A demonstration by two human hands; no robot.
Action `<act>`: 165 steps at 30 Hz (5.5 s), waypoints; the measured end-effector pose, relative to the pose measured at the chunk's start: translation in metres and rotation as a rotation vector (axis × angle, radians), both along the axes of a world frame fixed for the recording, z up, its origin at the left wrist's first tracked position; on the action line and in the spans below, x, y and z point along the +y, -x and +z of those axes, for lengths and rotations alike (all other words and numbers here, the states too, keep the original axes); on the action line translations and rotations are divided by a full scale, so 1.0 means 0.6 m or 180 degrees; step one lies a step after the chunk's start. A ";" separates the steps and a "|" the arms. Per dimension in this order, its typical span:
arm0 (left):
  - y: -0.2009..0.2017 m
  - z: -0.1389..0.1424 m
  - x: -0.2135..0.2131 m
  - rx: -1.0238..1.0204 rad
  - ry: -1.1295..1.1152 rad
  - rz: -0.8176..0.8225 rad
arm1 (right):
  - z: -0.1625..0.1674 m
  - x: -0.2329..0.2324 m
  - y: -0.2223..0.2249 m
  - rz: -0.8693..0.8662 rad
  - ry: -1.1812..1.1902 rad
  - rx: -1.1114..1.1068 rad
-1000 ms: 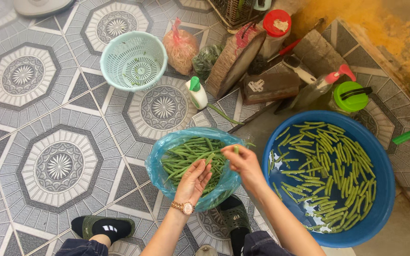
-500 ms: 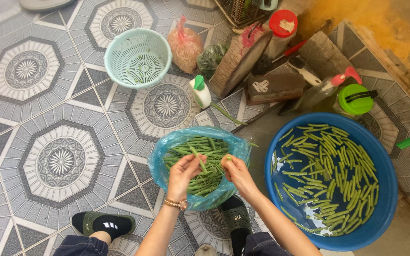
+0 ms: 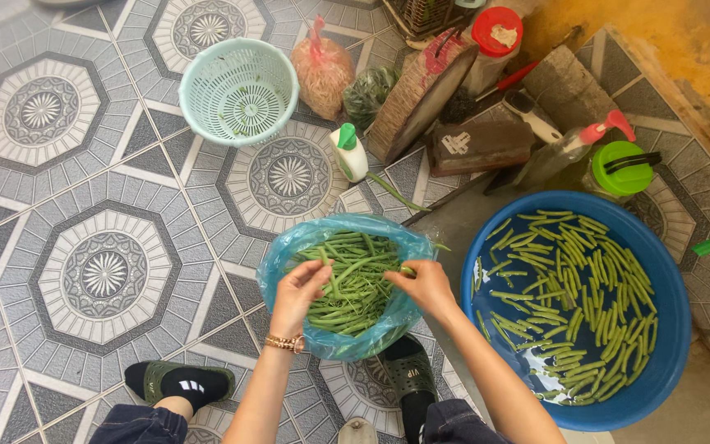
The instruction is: The person sits on a tiled floor and trims the tip ends off green beans one at a time, snapping off the stem ends by hand. The trimmed beans are dropped into a plastic-lined bag while untrimmed beans soak in a blue water-filled basin beside them.
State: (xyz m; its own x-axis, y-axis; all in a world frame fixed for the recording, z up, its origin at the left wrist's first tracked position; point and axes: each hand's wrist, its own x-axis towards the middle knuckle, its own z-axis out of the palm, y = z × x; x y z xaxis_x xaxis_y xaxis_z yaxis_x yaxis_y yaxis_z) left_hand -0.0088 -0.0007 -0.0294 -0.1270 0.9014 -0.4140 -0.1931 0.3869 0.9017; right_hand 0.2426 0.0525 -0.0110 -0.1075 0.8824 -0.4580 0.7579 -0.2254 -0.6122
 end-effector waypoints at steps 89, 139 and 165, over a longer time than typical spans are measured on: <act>-0.025 -0.001 -0.009 -0.1174 0.0207 0.0781 | 0.054 -0.033 0.015 0.0525 -0.0812 0.1680; -0.028 0.000 -0.011 -0.0531 0.0190 -0.1189 | 0.093 -0.029 0.037 0.2099 -0.2850 0.0752; -0.221 0.000 -0.030 -0.2759 0.0015 0.0009 | -0.019 -0.070 -0.010 -0.1540 0.0155 0.2994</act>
State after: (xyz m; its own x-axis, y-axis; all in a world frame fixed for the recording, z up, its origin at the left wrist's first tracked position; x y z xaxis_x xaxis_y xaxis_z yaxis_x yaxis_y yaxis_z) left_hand 0.1239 -0.0189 -0.0294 0.2329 0.8995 -0.3697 -0.8124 0.3889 0.4344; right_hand 0.2487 0.0107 -0.0222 -0.0794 0.9090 -0.4092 -0.1936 -0.4167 -0.8882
